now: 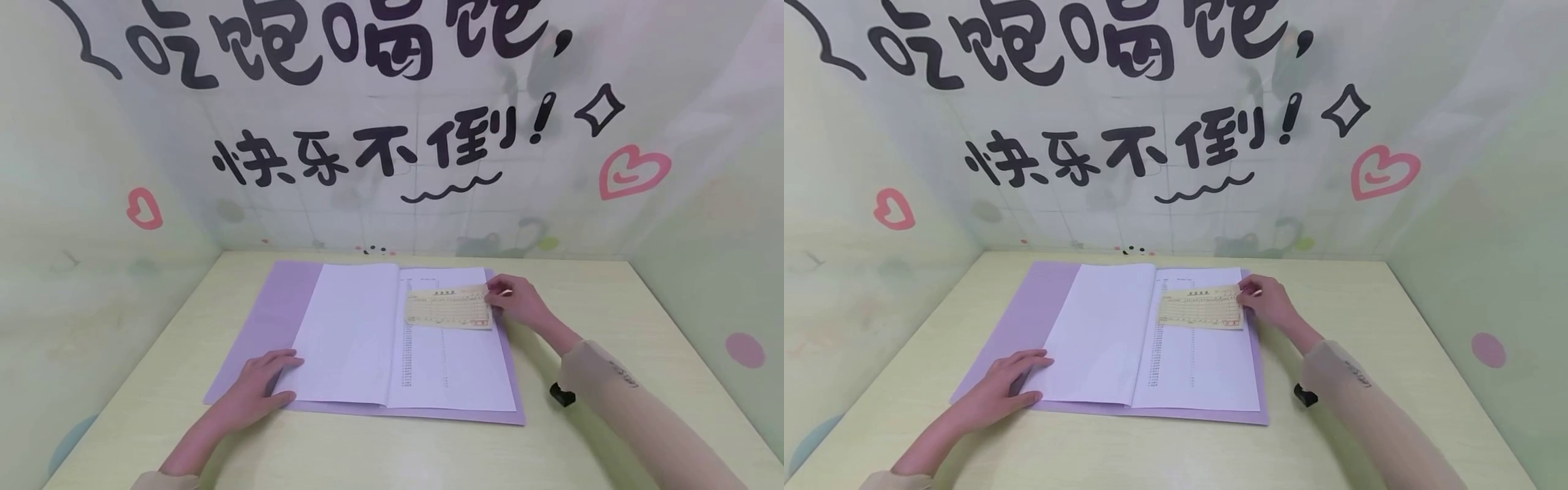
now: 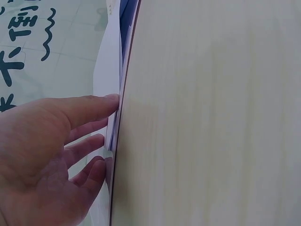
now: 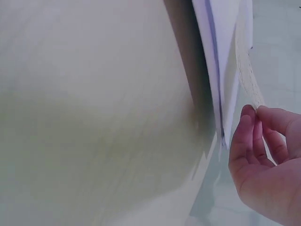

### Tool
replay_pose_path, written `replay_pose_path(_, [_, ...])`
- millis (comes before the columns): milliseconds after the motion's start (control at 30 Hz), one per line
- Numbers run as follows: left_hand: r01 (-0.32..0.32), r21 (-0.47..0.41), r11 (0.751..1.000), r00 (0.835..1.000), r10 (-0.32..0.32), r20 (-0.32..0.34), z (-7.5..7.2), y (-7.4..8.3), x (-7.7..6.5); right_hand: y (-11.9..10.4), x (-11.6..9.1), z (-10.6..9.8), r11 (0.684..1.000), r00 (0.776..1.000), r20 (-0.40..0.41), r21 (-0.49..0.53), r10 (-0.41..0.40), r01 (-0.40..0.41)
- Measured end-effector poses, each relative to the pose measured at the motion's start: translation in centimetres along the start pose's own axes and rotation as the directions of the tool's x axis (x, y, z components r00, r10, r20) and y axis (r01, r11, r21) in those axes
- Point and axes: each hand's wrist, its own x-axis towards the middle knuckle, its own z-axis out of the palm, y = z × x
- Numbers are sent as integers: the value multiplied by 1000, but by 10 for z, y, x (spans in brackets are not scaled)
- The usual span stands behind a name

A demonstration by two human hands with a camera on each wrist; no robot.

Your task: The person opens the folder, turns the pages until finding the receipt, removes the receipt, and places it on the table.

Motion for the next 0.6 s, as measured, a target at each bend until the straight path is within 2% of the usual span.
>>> replay_pose_path(233, [25, -10, 1000, 1000, -25, 13, -1, 2, 0, 0, -9, -19, 998, 999, 14, 48, -51, 50])
replay_pose_path(600, [36, -13, 999, 999, -36, 24, -1, 4, 0, 3, -20, -47, 995, 999, -8, 83, -46, 46])
